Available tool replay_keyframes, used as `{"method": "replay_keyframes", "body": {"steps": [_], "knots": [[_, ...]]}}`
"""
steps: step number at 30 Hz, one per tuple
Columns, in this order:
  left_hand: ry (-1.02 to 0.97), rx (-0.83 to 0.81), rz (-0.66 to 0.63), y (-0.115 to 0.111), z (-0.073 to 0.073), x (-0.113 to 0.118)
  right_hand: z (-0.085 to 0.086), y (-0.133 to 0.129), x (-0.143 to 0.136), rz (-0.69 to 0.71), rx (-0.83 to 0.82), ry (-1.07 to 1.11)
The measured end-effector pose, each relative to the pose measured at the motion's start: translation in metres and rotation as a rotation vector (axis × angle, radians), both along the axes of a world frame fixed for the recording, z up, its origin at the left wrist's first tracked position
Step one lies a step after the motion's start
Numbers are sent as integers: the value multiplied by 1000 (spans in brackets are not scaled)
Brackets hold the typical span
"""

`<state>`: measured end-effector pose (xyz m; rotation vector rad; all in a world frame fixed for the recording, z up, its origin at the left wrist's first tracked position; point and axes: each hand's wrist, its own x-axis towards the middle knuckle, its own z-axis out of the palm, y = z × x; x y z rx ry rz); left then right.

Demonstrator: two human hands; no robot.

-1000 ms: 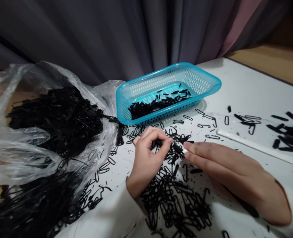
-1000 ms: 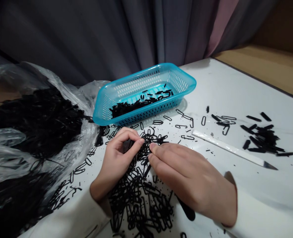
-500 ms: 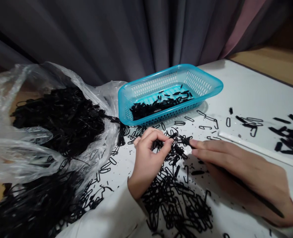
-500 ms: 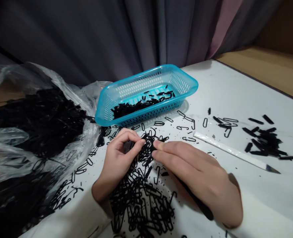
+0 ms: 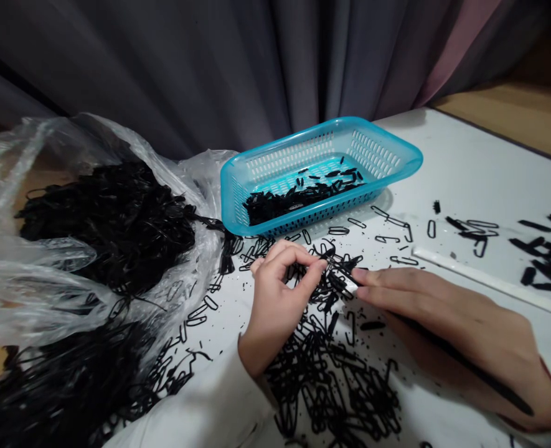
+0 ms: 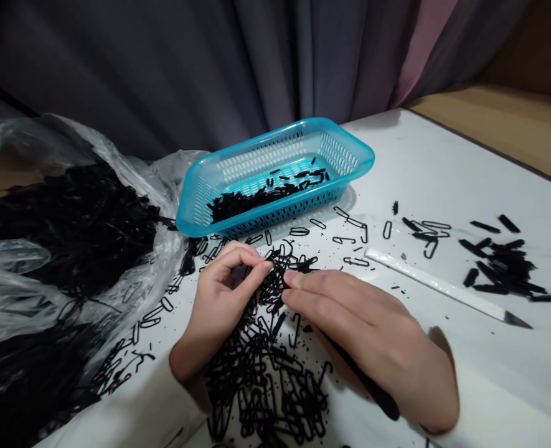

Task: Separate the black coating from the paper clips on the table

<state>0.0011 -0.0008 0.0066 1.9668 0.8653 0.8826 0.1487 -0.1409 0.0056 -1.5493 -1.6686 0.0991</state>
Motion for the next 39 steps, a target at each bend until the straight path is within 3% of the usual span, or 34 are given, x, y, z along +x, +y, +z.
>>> {"method": "replay_keyframes", "body": {"steps": [9,16,28,33,39], "knots": [[13,6,-6,-1,0,0,1,1,8,99,14,-37],[22,-4,-26,-1,2,0,13,13,19,322,-16,-235],[17,55,-13,-1,1,-1,1,9,17,117,76,-299],[29,71,10,-1,2,-1,3,5,16,18,40,-186],[22,73,37,-1,1,-1,5,4,8,-5,-4,-149]]}}
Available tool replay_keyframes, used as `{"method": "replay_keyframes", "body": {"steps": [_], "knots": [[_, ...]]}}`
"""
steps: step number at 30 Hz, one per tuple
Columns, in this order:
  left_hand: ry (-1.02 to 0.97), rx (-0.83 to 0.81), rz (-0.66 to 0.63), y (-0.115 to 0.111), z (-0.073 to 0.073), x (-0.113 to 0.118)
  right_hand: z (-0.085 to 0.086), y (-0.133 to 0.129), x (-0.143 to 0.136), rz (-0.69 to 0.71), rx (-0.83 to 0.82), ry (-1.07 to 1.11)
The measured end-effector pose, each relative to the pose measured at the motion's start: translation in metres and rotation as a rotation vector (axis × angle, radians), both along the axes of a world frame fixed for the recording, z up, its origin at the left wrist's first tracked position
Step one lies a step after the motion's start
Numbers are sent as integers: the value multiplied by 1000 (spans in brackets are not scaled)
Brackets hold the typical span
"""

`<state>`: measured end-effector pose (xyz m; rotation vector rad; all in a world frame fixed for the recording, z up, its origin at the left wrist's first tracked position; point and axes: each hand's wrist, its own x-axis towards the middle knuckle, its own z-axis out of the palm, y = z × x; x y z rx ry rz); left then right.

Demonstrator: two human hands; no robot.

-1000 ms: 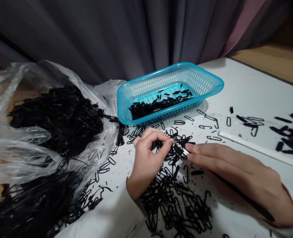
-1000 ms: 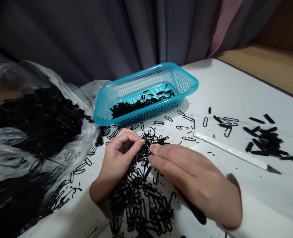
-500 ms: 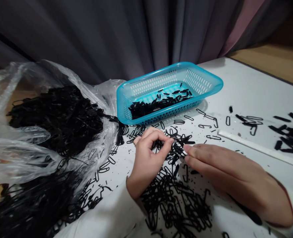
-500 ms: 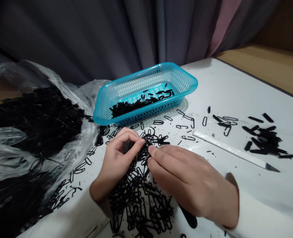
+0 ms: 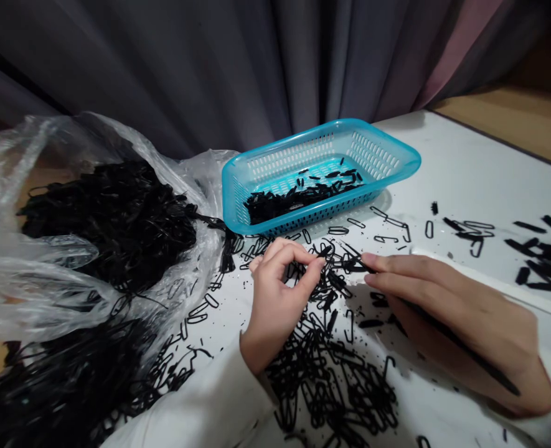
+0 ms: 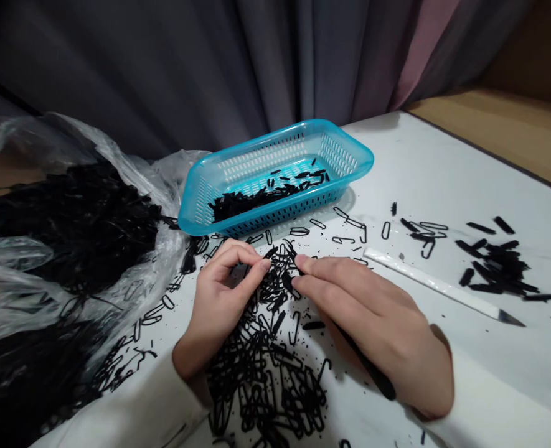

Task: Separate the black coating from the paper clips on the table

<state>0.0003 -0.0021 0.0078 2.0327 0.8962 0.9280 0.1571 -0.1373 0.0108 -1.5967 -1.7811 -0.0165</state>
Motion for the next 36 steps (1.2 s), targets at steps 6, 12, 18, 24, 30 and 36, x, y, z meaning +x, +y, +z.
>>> {"method": "replay_keyframes", "body": {"steps": [6,12,18,24,30,36], "knots": [[31,171,9,-3,5,-1,-3,5,2,-40,49,29],[233,674,250,20,36,-14,1,12,3,-118,67,121],[427,553,328,50,34,-22,1,18,5,-141,-9,360],[369,726,204,26,27,-16,11,25,13,-184,-110,770],[363,636,-195,8,19,-2,10,30,22,-215,-268,1114],[528,422,-353,8,13,25,4,39,26,-209,-157,1305]]}}
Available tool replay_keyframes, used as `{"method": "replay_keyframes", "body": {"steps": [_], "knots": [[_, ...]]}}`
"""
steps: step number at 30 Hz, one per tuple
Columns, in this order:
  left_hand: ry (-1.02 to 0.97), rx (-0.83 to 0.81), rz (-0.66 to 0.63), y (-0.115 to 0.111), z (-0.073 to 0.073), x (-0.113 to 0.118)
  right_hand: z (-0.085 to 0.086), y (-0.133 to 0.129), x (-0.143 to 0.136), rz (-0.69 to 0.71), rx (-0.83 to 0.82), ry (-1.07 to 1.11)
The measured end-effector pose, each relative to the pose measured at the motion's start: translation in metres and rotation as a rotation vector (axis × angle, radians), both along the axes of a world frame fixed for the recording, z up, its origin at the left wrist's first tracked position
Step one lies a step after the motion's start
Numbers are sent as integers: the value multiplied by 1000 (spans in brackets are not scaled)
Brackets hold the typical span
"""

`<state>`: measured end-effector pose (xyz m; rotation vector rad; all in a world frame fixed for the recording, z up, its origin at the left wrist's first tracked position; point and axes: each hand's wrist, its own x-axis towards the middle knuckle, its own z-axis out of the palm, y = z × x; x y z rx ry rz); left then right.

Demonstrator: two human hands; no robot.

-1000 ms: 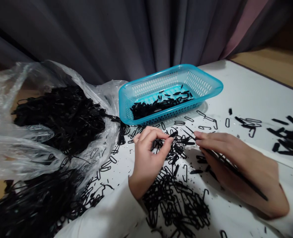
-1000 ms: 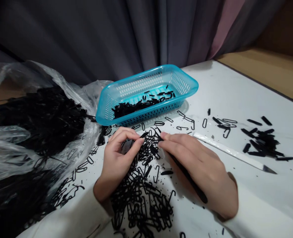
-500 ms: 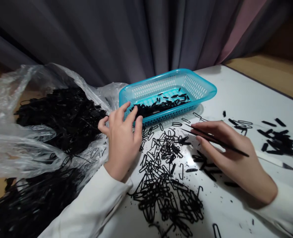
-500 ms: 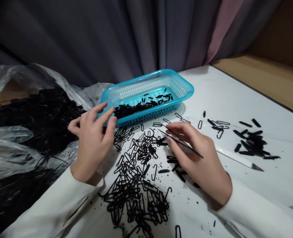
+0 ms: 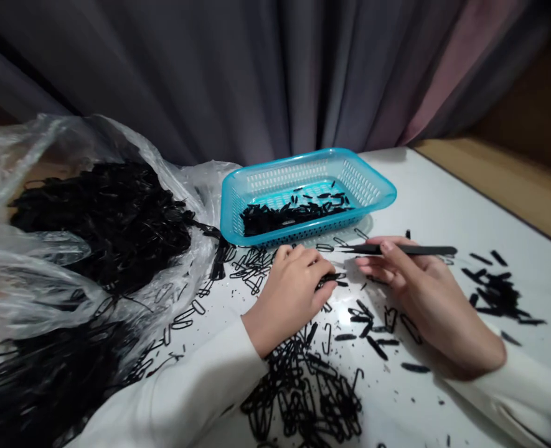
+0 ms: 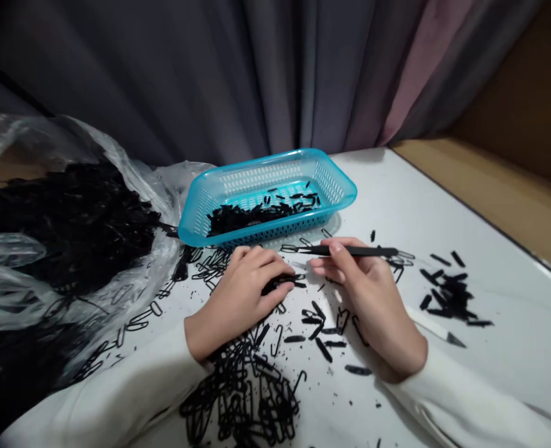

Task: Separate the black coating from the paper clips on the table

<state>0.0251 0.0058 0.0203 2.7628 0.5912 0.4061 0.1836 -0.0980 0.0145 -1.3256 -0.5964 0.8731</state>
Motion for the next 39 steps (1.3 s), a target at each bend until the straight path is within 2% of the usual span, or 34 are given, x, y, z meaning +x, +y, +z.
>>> {"method": "replay_keyframes", "body": {"steps": [2,5,9,12,16,21,29,39], "knots": [[-38,-49,7,4,-3,4,2,7,1,21,12,-91],[-161,-146,115,12,-10,4,2,22,3,67,5,-229],[-235,-233,276,18,-21,0,-7,38,3,72,53,-417],[-262,-239,346,19,-25,-3,-15,36,3,71,57,-556],[-260,-238,297,17,-25,-3,-19,23,2,53,26,-735],[-225,-241,283,15,-25,1,-16,16,0,64,77,-880],[-109,-288,320,15,-21,3,-11,17,1,79,107,-926],[-190,-274,286,17,-20,1,-11,16,0,147,125,-950]]}}
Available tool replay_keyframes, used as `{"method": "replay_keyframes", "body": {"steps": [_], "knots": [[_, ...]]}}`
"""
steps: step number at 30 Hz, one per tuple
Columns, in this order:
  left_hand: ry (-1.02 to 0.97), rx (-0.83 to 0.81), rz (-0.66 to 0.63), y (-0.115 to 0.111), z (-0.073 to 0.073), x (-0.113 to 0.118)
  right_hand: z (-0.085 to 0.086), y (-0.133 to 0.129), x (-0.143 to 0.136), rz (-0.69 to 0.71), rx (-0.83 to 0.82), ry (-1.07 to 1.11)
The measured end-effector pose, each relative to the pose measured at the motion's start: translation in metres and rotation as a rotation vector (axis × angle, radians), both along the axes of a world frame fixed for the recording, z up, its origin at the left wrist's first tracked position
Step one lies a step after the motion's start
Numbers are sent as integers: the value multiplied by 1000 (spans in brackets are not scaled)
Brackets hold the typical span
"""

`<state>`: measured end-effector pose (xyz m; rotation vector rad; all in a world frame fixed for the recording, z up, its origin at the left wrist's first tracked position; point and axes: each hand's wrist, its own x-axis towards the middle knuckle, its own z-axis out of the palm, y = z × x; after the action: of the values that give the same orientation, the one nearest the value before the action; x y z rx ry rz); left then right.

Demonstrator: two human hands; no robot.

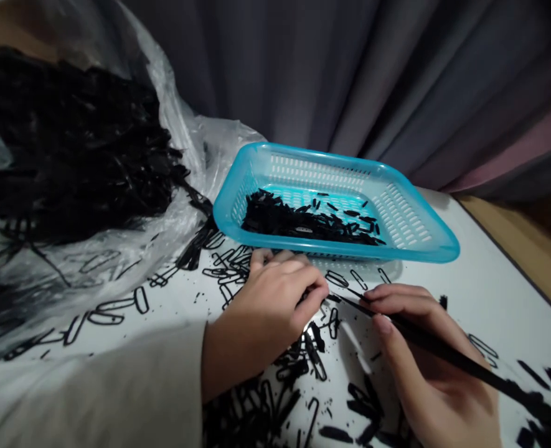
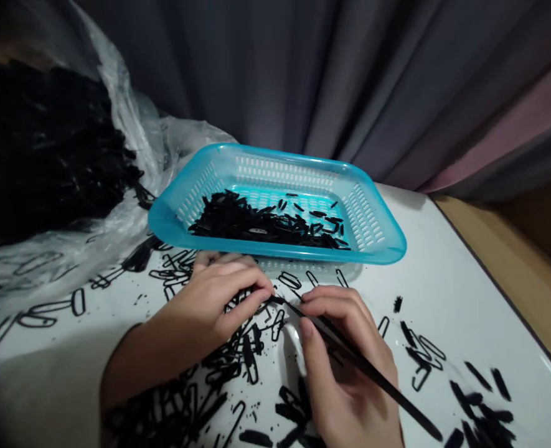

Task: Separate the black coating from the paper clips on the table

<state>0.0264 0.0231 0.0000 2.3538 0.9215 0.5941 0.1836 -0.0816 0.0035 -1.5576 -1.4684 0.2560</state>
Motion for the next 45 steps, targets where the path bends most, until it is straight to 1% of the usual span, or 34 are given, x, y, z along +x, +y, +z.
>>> {"method": "replay_keyframes", "body": {"steps": [3,7,13,17,20,26,30,32,34,40,45], "knots": [[-27,30,-3,-1,0,-1,0,-1,-1,-1,29,13],[-54,-12,-3,-1,0,0,0,0,-3,-1,71,28],[-117,22,27,1,-5,2,0,2,-5,11,106,23],[-99,1,13,0,-4,1,3,1,-6,-7,78,20],[-78,-13,2,0,-2,-2,4,0,-4,4,32,-20],[-56,-83,12,-2,4,-4,-1,-3,2,39,-4,-86],[-19,-88,10,-2,6,-4,0,-1,0,28,-85,-88],[-25,-81,9,-1,5,-4,3,1,-2,61,-113,-86],[-37,-76,12,-1,4,-4,5,2,-3,103,-109,-94],[-42,-128,24,-1,5,-3,8,4,-6,92,-53,-65],[-47,-122,-1,0,5,-2,9,3,-5,113,-78,-19]]}}
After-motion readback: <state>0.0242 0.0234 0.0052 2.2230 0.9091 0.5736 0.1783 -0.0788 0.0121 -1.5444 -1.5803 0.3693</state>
